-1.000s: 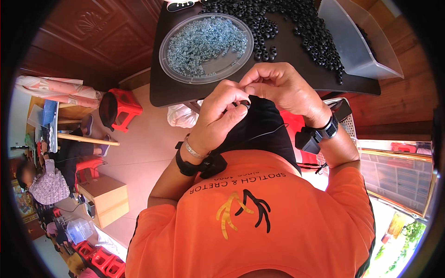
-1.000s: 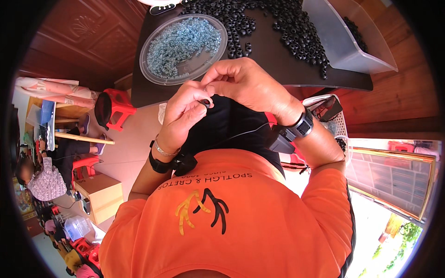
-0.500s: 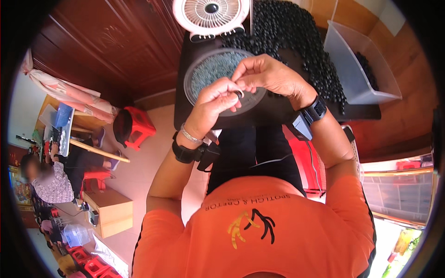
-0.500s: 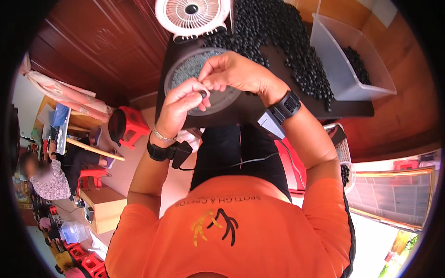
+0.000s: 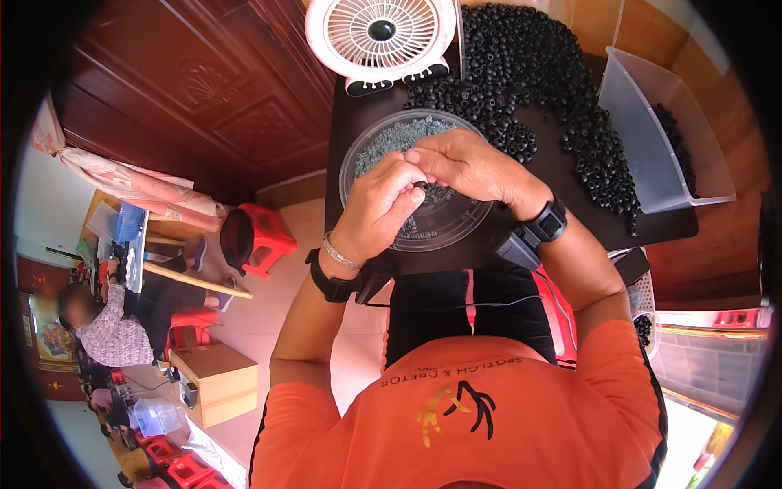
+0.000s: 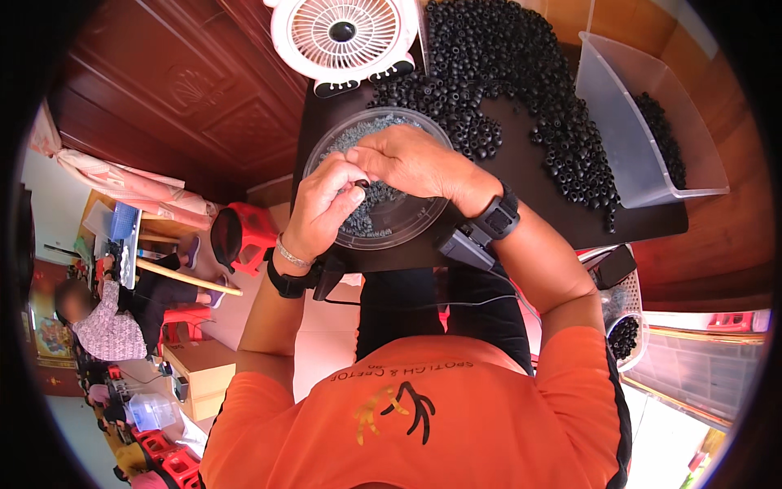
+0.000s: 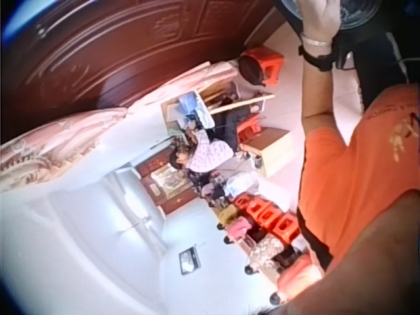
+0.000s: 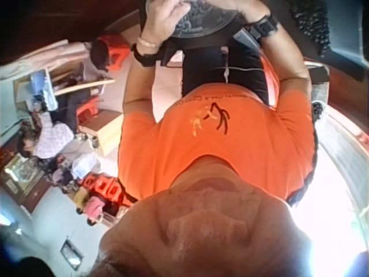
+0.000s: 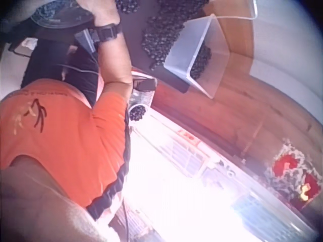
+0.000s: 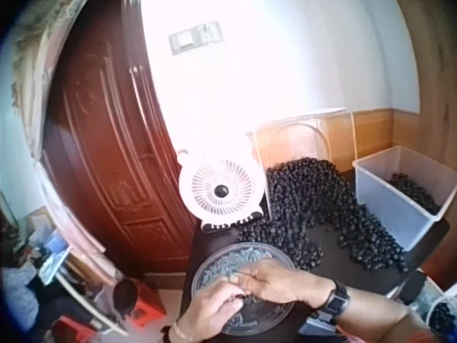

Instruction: The recorder is assembling small black components by inserting blue beads or plugs into them at a workstation.

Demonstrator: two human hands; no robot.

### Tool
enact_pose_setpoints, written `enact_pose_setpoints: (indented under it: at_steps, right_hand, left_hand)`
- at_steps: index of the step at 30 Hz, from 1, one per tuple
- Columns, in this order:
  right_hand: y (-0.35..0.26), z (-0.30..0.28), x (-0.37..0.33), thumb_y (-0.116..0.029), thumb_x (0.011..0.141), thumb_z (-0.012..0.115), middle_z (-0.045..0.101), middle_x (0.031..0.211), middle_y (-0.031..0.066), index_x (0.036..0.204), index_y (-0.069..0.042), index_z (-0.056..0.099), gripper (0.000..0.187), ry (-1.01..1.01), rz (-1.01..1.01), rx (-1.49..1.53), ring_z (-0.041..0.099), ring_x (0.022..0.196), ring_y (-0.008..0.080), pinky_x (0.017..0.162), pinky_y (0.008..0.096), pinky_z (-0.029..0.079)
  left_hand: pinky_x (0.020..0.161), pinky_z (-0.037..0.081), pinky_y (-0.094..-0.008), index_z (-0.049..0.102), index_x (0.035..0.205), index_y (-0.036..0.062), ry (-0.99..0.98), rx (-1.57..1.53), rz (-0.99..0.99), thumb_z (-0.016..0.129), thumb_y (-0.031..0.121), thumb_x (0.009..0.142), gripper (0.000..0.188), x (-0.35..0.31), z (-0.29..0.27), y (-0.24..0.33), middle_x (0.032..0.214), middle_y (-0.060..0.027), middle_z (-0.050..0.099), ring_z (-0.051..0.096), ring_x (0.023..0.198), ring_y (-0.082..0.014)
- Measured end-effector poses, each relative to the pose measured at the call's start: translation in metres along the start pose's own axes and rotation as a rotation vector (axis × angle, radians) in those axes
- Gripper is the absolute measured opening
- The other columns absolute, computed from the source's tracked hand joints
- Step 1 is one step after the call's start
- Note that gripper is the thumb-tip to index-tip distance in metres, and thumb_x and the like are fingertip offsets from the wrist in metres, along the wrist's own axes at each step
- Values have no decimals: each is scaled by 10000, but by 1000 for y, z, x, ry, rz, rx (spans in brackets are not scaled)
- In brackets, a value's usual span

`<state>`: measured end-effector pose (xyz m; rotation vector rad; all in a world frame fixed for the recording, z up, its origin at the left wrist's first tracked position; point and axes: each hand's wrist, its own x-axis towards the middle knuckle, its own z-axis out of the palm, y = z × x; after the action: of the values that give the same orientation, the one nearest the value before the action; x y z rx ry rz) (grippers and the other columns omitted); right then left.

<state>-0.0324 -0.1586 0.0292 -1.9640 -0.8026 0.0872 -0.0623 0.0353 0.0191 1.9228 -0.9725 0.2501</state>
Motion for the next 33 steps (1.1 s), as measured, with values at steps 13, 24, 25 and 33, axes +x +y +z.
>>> enact_pose_setpoints:
  at_steps: [13,24,25,33]
  right_hand:
    - [21,0,-7,-211,934,556,550,661,64,819,-11,566,230,151,-93,-27,493,611,141,576,304,421]
    - [22,1,-4,-262,970,495,549,669,30,804,6,567,324,20,177,254,506,632,118,590,279,430]
    - [24,3,-4,-269,971,491,551,671,32,803,4,570,330,-1,169,189,509,633,117,592,276,427]
    - [23,9,-4,-266,972,466,556,688,45,815,4,563,327,-52,136,248,507,635,125,589,281,418]
  left_hand:
    - [552,425,-243,558,962,2,-10,-963,-460,512,240,925,246,1,9,-24,773,-79,594,590,634,-159]
    - [689,421,-234,600,933,-8,-38,-370,-208,604,126,876,146,3,8,-28,974,-57,540,495,788,-108]
    - [679,423,-232,602,933,-7,-84,-353,-234,602,122,874,142,2,5,-28,965,-53,541,500,781,-109]
    - [582,454,-271,540,931,-27,-84,-795,-457,532,268,912,296,-3,1,-35,865,-117,566,605,716,-210]
